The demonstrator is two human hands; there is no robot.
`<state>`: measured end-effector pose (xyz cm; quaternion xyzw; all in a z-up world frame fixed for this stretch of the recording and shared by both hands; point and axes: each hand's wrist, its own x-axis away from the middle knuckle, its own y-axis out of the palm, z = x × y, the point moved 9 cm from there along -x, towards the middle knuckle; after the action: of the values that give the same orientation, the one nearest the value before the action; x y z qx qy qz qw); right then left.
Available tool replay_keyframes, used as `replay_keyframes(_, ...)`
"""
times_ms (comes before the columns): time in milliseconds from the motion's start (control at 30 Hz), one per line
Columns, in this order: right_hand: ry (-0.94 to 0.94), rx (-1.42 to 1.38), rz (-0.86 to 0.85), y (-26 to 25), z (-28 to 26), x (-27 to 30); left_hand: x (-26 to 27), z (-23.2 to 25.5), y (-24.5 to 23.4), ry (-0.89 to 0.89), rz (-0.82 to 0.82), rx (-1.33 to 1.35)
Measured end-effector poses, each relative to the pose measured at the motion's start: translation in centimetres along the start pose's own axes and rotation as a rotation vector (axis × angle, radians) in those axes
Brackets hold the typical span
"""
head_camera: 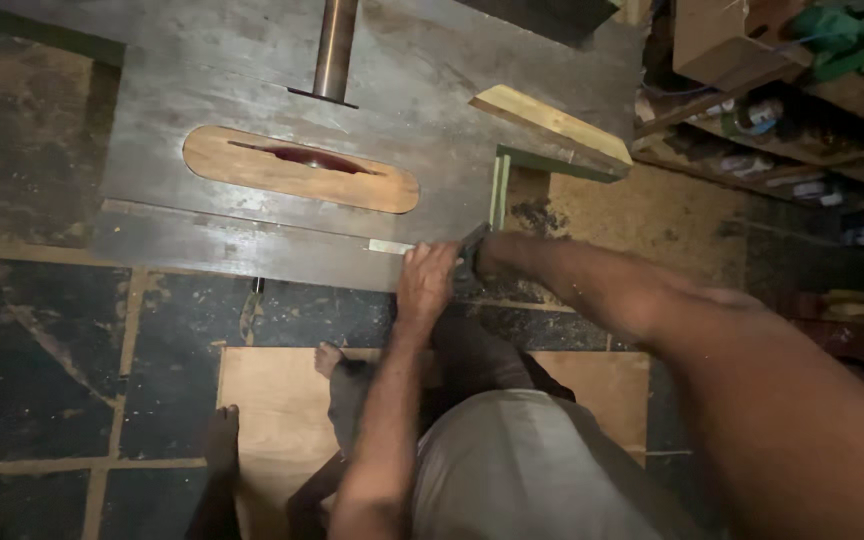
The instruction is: The person uses a table saw and a miter gauge to cut small pieces of wood. They also use a chisel and a brush to clean the surface and work on the material.
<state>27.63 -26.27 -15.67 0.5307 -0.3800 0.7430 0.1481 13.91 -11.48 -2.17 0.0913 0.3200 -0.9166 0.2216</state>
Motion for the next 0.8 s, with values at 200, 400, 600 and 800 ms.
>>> replay_keyframes(200,0.018,0.049,0.103,0.6,0.1,-0.1,0.2,0.1,-0.3,0.015,0.042,0.013)
replay_keyframes(400,0.083,0.102,0.202,-3.1,-2.4,7.4,0.4,0.3,-1.0,0.036,0.094,0.051)
replay_keyframes(600,0.055,-0.262,0.421,-5.3,-2.2,12.3,0.3,0.3,-0.7,0.003,0.068,0.021)
replay_keyframes(800,0.178,-0.463,0.506,-3.4,-1.3,14.0,0.3,0.6,-1.0,-0.045,0.067,0.027)
